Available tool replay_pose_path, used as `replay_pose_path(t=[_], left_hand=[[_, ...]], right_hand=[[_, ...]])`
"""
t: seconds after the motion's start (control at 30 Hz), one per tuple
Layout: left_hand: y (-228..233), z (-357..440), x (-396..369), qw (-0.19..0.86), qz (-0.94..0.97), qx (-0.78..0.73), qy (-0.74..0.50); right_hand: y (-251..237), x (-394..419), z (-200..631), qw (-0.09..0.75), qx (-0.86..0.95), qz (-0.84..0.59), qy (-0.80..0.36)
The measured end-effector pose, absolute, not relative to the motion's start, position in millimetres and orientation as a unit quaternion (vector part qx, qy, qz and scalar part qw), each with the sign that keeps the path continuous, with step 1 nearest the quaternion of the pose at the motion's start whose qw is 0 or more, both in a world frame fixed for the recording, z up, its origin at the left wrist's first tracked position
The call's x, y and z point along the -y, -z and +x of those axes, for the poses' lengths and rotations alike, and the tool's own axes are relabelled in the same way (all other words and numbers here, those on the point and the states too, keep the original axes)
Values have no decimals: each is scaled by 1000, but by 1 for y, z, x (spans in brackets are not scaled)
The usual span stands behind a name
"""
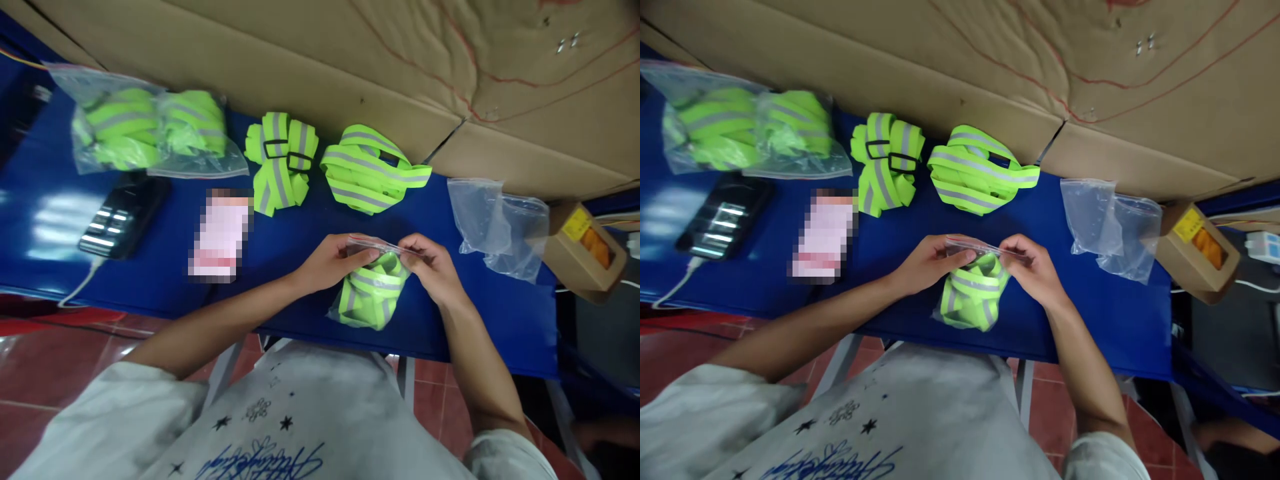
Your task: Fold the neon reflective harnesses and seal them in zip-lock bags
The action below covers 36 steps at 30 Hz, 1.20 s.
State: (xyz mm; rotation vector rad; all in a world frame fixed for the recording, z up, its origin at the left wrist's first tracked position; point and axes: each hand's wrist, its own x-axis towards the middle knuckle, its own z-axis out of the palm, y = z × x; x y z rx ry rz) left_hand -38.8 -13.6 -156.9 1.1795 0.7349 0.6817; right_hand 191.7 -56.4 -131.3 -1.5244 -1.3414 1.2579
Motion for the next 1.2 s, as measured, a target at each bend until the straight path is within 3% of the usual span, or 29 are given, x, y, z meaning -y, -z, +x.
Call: replay_pose_path(t=[0.73,1.2], left_hand=[[185,-19,8,701,526,-351,-330],[187,-31,-10,702,552,-325,-311]], right_hand=[[150,45,197,331,603,-524,-502],[157,44,198,365,598,-524,-485]])
